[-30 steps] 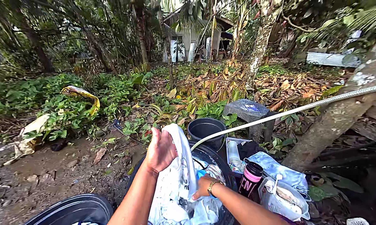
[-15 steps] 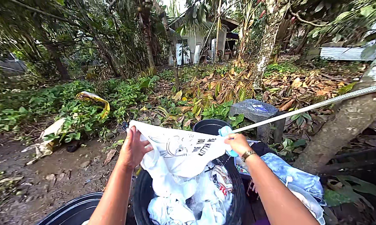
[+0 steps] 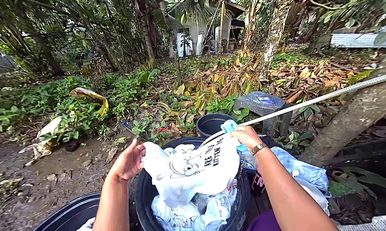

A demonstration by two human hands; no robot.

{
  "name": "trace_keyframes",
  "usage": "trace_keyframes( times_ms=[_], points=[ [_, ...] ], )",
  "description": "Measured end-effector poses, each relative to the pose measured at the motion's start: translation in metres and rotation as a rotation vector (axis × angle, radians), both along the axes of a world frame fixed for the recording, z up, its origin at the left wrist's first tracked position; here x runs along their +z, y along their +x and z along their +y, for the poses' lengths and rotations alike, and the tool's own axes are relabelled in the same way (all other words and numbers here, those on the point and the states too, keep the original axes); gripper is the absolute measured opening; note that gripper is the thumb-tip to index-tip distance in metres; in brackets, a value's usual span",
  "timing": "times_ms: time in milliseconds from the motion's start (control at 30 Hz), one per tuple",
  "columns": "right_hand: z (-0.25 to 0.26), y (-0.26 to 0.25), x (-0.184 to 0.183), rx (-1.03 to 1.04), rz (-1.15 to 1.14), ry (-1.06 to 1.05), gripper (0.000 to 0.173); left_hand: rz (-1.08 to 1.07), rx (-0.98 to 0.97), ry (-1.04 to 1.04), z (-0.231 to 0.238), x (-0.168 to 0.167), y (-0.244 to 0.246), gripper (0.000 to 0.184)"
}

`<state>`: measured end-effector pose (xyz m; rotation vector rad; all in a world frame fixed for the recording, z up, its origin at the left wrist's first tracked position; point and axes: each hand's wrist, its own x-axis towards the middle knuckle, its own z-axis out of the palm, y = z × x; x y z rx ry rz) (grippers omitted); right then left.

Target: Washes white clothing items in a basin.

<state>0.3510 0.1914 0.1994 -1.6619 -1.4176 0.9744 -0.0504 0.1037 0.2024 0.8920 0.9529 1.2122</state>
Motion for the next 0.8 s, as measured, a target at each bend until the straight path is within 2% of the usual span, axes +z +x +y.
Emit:
trace_keyframes(
  times_ms=[67,100,133,167,200,233,300,333,433,500,533,600,667,800],
  points=[
    [0.004,-0.008,-0.014,0.050,-0.105,-0.030,0.015,-0.202,0.209,-0.012,0.005,-0.052,0.000,0.080],
    [0.005,-0.012,-0.017,0.085,-0.160,-0.057,0.021,-0.159,0.266,-0.054,0.004,-0.085,0.000,0.083],
    [0.005,-0.016,-0.018,0.114,-0.198,-0.080,0.026,-0.019,0.265,-0.144,0.000,-0.118,0.004,0.082],
    [0.004,-0.018,-0.016,0.131,-0.218,-0.093,0.029,0.223,0.235,-0.265,-0.006,-0.152,0.010,0.073],
    [0.003,-0.018,-0.013,0.142,-0.220,-0.097,0.030,0.492,0.137,-0.400,-0.015,-0.184,0.014,0.059],
    [0.002,-0.018,-0.012,0.147,-0.208,-0.091,0.029,0.707,-0.009,-0.525,-0.023,-0.209,0.014,0.052],
    [0.000,-0.016,-0.009,0.136,-0.172,-0.066,0.026,0.999,-0.181,-0.647,-0.025,-0.240,0.017,0.061],
    [0.000,-0.015,-0.008,0.121,-0.159,-0.062,0.025,1.083,-0.228,-0.673,-0.023,-0.245,0.019,0.065],
    [0.001,-0.012,-0.009,0.105,-0.169,-0.086,0.026,1.324,-0.439,-0.681,-0.009,-0.229,0.029,0.064],
    [-0.002,-0.013,-0.011,0.164,-0.245,-0.118,0.027,1.389,-0.538,-0.603,0.002,-0.197,0.040,0.057],
    [-0.004,-0.015,-0.012,0.216,-0.300,-0.135,0.029,1.342,-0.486,-0.511,0.007,-0.177,0.046,0.052],
    [-0.010,-0.024,-0.018,0.359,-0.432,-0.187,0.035,1.104,-0.219,-0.339,0.015,-0.133,0.056,0.042],
    [-0.018,-0.040,-0.027,0.505,-0.567,-0.264,0.042,0.875,0.017,-0.279,0.025,-0.083,0.072,0.040],
    [-0.044,-0.076,-0.050,0.702,-0.618,-0.371,0.053,0.491,0.192,-0.265,0.030,-0.006,0.102,0.034]
  ],
)
